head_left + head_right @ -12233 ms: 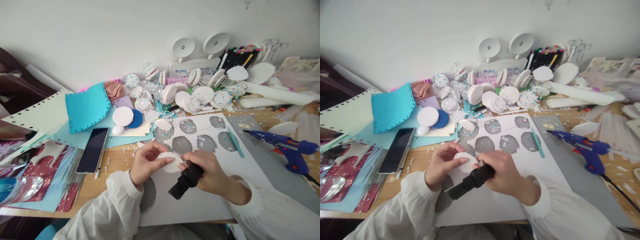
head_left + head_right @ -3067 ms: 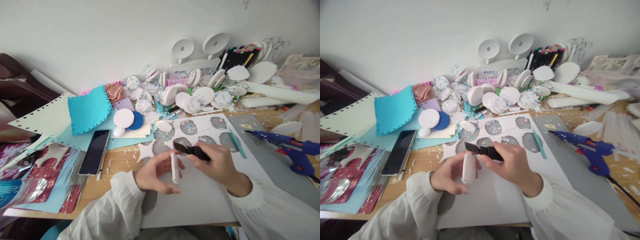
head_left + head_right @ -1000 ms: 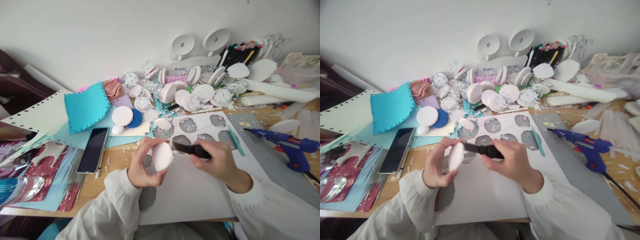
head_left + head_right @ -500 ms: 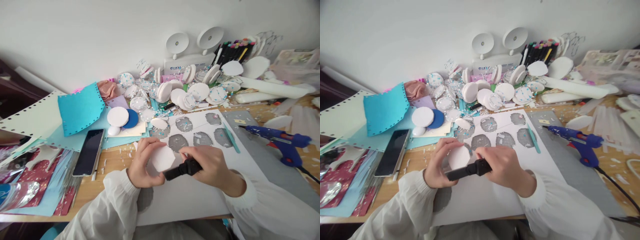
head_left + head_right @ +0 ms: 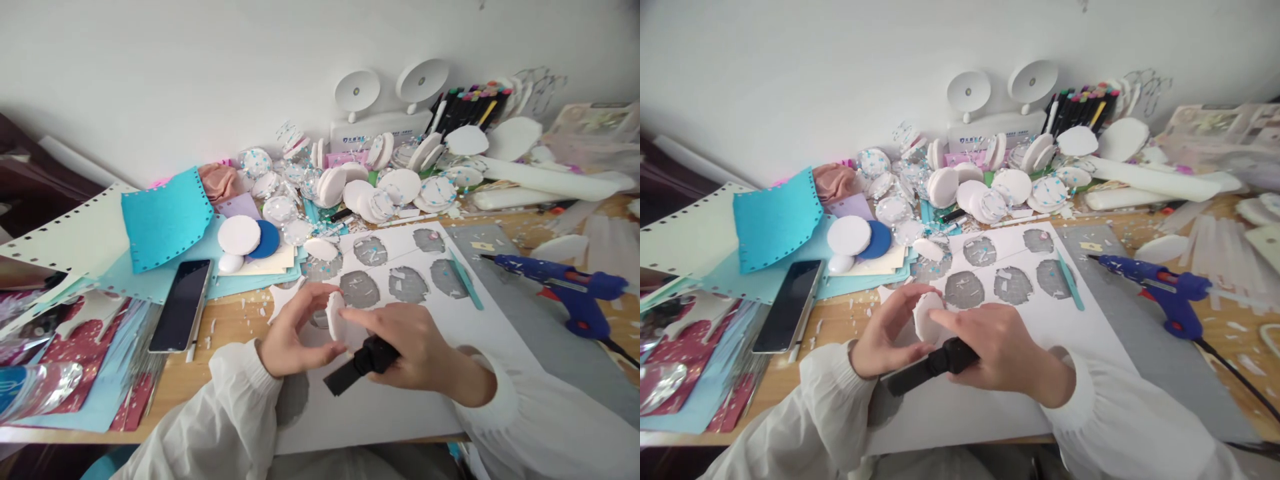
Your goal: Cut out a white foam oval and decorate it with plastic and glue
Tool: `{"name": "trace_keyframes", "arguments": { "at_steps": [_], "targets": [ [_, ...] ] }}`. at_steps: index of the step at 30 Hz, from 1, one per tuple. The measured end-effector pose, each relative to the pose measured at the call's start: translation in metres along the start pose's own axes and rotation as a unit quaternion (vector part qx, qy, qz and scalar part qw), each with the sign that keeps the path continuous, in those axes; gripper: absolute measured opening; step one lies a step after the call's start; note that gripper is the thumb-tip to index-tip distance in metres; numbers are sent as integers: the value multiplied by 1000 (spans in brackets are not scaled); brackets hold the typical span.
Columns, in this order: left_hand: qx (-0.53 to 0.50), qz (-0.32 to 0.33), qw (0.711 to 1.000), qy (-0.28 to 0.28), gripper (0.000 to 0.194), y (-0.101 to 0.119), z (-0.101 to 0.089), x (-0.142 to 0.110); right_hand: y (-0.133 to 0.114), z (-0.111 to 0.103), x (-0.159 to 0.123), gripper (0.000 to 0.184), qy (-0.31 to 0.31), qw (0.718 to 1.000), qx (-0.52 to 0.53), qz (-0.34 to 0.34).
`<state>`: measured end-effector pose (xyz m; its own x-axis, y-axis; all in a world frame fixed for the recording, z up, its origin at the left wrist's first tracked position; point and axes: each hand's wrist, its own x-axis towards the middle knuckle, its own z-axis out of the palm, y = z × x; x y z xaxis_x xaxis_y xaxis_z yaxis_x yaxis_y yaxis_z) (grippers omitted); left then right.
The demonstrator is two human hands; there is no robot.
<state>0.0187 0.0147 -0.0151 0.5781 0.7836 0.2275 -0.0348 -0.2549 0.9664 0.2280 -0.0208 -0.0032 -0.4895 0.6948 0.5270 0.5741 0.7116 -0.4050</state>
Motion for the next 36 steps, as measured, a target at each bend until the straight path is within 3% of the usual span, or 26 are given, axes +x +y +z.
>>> {"name": "trace_keyframes", "arguments": {
  "at_steps": [3, 6, 12, 26, 36],
  "targets": [
    [-135, -43, 990, -24, 68, -3, 2, -1, 2, -3, 3, 37, 15, 1000, 7, 23],
    [-179, -59, 981, -46, 72, -4, 3, -2, 4, -4, 4, 31, 10, 1000, -20, 14],
    [-176, -45, 983, -27, 75, -7, 4, -2, 3, 0, 4, 34, -3, 999, -42, 3],
    [-206, -97, 974, -6, 82, -11, 6, -2, 2, 1, 4, 30, -5, 999, -49, 17],
    [-199, -114, 973, -22, 71, -3, 4, -3, 3, 0, 4, 32, 13, 998, -62, 24]
  ]
}}
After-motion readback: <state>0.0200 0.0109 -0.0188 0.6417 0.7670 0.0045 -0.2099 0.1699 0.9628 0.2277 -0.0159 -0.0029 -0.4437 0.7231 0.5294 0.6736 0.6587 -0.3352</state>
